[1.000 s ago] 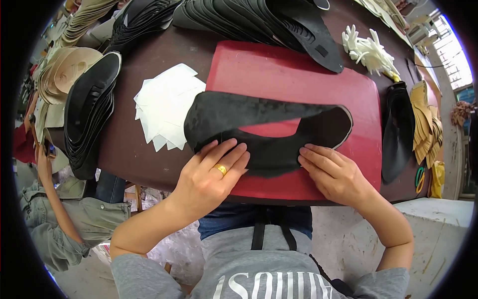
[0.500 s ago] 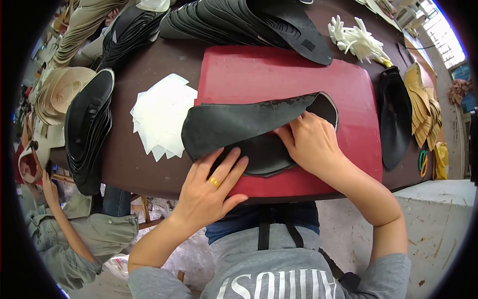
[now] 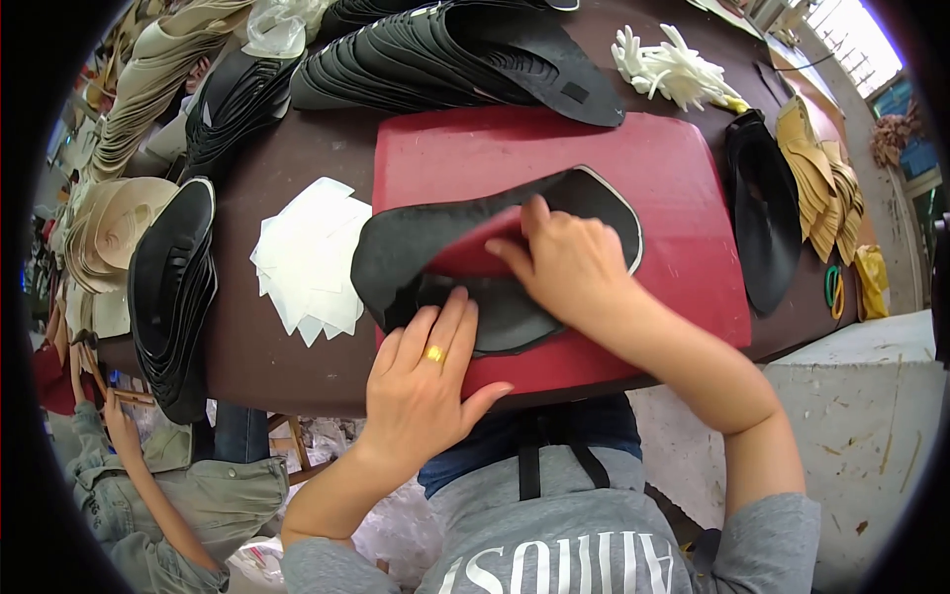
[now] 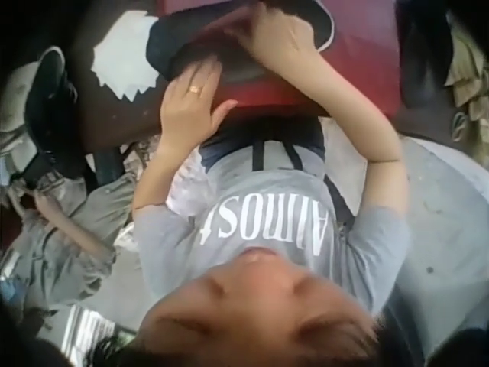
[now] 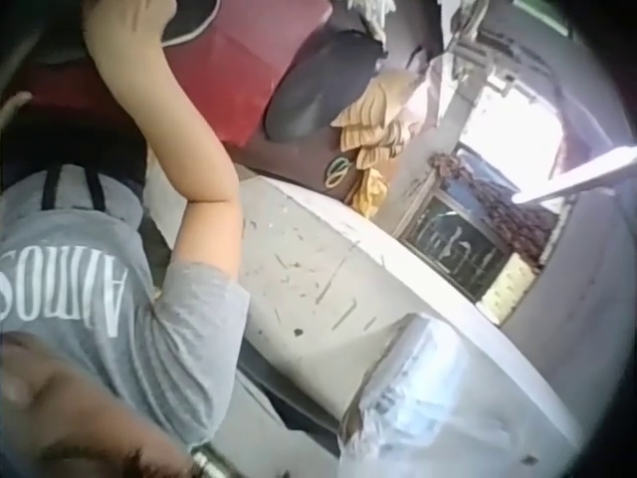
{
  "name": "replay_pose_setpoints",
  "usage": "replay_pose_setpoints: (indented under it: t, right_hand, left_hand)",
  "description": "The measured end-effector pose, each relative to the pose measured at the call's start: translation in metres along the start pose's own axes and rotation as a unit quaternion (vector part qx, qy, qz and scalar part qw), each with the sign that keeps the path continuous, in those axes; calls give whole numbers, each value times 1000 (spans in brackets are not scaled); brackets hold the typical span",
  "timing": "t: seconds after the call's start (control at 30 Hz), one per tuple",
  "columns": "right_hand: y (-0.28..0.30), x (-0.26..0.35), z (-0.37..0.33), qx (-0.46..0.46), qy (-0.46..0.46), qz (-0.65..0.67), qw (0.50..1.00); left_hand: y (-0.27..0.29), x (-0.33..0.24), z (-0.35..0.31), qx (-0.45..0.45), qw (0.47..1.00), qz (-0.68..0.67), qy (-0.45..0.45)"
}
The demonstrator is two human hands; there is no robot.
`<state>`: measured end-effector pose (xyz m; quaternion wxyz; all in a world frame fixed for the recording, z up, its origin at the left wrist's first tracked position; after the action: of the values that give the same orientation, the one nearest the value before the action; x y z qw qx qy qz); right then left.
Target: Assembling and applying adhesive padding to shoe upper components at a factory workbench.
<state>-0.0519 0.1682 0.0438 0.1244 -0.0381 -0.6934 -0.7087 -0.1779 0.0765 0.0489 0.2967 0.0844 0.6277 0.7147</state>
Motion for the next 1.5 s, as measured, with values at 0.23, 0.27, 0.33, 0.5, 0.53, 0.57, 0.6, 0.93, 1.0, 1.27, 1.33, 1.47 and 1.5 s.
replay_pose_setpoints:
  t: [0.23,0.27,0.33,0.5,0.53,0.57,0.6,0.93,1.0,1.27,1.33,1.47,1.5]
  right_hand:
    - [30,-36,-42,-94,94,135,982]
    - [31,-46,-43,-105,95,153,978]
    - [33,-60,-45,-127,96,189,969]
    - [32,-7,-90,-98,248,82,960]
    - [33,-14,-90,-97,245,85,961]
    - [32,-27,-91,-87,227,63,968]
    - [34,-43,-90,-79,210,37,974]
    - [120,-61,-82,-86,206,182,958]
    - [144,-97,-69,-64,2,422,904]
    - [215,-49,-53,-66,166,398,900]
    - [212,-9,-59,-6,310,351,884]
    - [247,2,-83,-119,423,173,881]
    - [253,8,-91,-155,455,113,869]
  left_hand:
    - [2,-13,13,-2,999,47,-16]
    - [1,-23,10,-5,998,37,-57]
    - [-2,-42,5,-10,990,16,-137]
    - [-2,-32,11,1,995,25,-99]
    - [-1,-28,9,5,995,25,-100]
    - [3,-22,6,1,995,32,-99]
    - [7,-17,6,-8,994,39,-98]
    - [128,-24,56,-221,961,-38,-163]
    - [134,15,73,-111,927,-338,117]
    - [126,-26,69,-19,867,-478,140]
    - [127,-51,71,-14,912,-397,101]
    - [160,-54,58,-15,962,-264,-63]
    - [164,-58,51,-12,969,-218,-115]
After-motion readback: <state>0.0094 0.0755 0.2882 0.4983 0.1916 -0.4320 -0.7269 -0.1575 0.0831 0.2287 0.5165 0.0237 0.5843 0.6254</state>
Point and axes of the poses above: each hand's wrist, its own z-axis towards the middle knuckle, its own y-axis out of the back of the hand, x = y × z, the point moved 10 cm from there along z, towards the middle knuckle, and after that the axes turned 3 degrees about y, right-handed, at the moved point
